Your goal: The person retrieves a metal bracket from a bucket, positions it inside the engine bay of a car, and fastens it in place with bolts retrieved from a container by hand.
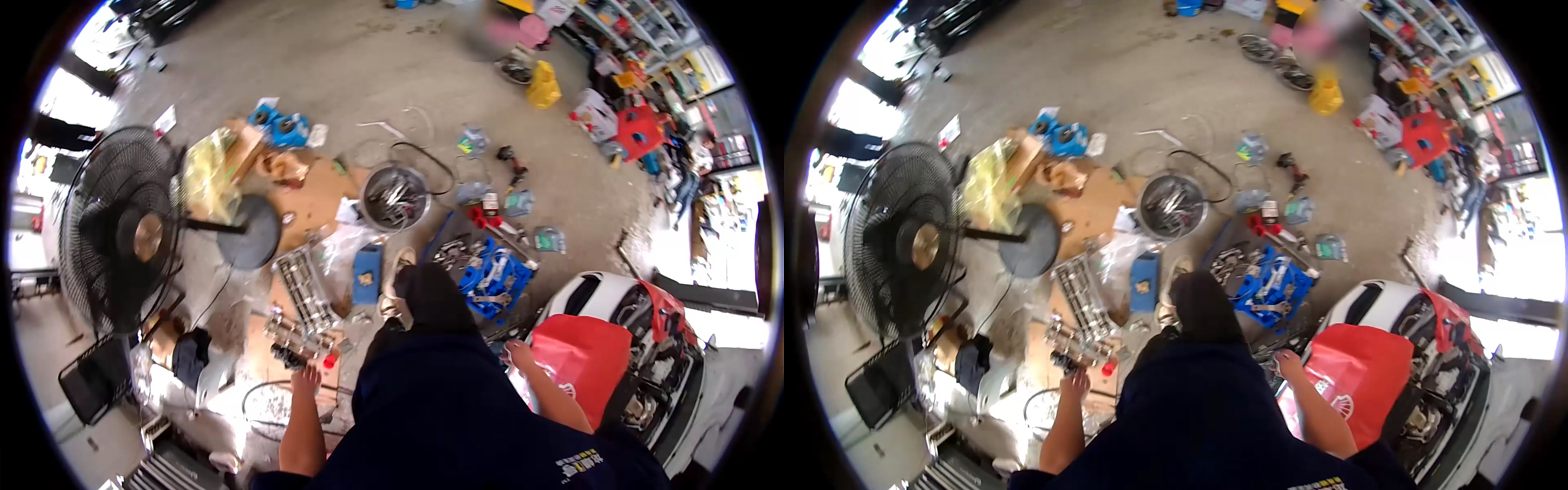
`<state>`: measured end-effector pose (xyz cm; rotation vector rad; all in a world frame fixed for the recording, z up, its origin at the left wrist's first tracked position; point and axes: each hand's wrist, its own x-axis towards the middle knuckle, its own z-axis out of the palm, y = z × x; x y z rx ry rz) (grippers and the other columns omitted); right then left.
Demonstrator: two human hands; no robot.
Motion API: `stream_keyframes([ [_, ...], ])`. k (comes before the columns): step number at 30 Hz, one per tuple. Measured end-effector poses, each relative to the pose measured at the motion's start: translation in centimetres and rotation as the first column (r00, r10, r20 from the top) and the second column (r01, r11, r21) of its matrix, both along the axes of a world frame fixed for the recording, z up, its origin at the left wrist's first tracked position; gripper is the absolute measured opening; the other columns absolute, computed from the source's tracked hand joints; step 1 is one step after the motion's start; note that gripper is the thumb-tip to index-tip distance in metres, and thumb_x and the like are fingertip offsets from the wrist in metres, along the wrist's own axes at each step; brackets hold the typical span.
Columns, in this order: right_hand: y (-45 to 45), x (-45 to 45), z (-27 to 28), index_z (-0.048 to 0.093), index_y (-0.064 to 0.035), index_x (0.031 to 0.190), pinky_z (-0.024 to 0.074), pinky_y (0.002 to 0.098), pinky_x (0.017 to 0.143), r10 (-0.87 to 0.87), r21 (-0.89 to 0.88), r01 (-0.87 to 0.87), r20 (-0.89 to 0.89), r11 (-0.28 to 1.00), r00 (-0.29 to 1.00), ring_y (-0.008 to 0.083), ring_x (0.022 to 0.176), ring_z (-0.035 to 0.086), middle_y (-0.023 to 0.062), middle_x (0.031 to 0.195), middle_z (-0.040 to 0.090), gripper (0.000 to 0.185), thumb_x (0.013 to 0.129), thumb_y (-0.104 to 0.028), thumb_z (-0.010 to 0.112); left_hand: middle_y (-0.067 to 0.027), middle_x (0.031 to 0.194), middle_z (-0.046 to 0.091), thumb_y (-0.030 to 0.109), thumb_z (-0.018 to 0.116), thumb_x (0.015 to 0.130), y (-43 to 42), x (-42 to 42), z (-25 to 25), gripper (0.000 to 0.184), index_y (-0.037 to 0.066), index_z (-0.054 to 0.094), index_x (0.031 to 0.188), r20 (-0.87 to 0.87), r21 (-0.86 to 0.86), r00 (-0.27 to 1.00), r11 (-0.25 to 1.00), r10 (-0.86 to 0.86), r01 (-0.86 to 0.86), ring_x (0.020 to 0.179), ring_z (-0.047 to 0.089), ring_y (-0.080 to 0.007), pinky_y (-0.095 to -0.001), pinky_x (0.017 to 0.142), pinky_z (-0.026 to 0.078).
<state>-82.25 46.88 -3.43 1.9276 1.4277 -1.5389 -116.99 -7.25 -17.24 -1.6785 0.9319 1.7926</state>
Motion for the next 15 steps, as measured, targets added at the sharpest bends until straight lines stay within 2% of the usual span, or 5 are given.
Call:
stream_keyframes([
  [1, 1.2, -0.4, -1.4, 0.057, -0.0082, 0.109, 0.0494, 0.0369, 0.068, 0.048, 0.062, -0.044, -0.062, 0.997, 0.997, 0.0215, 0.076, 0.065, 0.0076, 0.09, 0.065, 0.028, 0.092, -0.029, 0.055, -0.0001, 0.12, 0.06, 0.031, 0.041, 0.095, -0.7, 0.9, -0.5, 0.023, 0.016, 0.053, 0.107, 0.095, 0.044, 0.989, 0.992, 0.111, -0.115, 0.107, 0.058, -0.0221, -0.0473, 0.087, 0.046],
  [4, 4.3, -5.3, -1.5, 0.056, -0.0079, 0.116, 0.0496, 0.0401, 0.072, 0.04, 0.093, -0.03, -0.103, 0.995, 0.994, 0.0234, 0.079, 0.066, 0.0105, 0.096, 0.064, 0.032, 0.091, -0.029, 0.058, -0.0011, 0.101, 0.065, 0.03, 0.046, 0.092, 1.7, 2.2, 2.3, 0.019, 0.019, 0.05, 0.108, 0.136, -0.162, 0.98, 0.979, 0.147, -0.125, 0.098, 0.063, -0.0234, -0.0468, 0.081, 0.048],
  [8, 8.0, -10.1, -3.0, 0.056, -0.0083, 0.114, 0.0493, 0.0414, 0.072, 0.002, 0.067, 0.011, -0.185, 0.998, 0.983, 0.0246, 0.082, 0.066, 0.0104, 0.097, 0.064, 0.031, 0.091, -0.029, 0.057, -0.0009, 0.101, 0.066, 0.025, 0.045, 0.091, 5.9, -2.8, 2.0, 0.021, 0.016, 0.05, 0.109, 0.272, -0.168, 0.962, 0.985, 0.015, 0.032, 0.095, 0.064, -0.0209, -0.0443, 0.083, 0.046],
  [12, 11.2, -11.7, -5.0, 0.057, -0.0105, 0.111, 0.0482, 0.0418, 0.074, -0.057, -0.049, 0.052, -0.101, 0.997, 0.993, 0.0251, 0.084, 0.066, 0.0093, 0.095, 0.064, 0.027, 0.09, -0.027, 0.058, -0.0025, 0.113, 0.062, 0.031, 0.045, 0.094, 15.1, -11.4, 3.9, 0.029, 0.012, 0.052, 0.115, 0.06, -0.238, 0.983, 0.954, -0.172, 0.182, 0.105, 0.06, -0.0195, -0.0422, 0.086, 0.045],
  [15, 15.0, -14.9, -4.2, 0.061, -0.0074, 0.098, 0.051, 0.0369, 0.061, -0.065, -0.133, 0.061, -0.027, 0.989, 0.997, 0.0238, 0.074, 0.067, 0.0084, 0.083, 0.063, 0.02, 0.09, -0.026, 0.057, -0.0046, 0.125, 0.056, 0.031, 0.043, 0.097, 21.6, -17.5, 5.2, 0.035, 0.012, 0.045, 0.127, -0.164, -0.107, 0.962, 0.973, -0.219, 0.204, 0.111, 0.057, -0.0224, -0.0442, 0.09, 0.046],
])
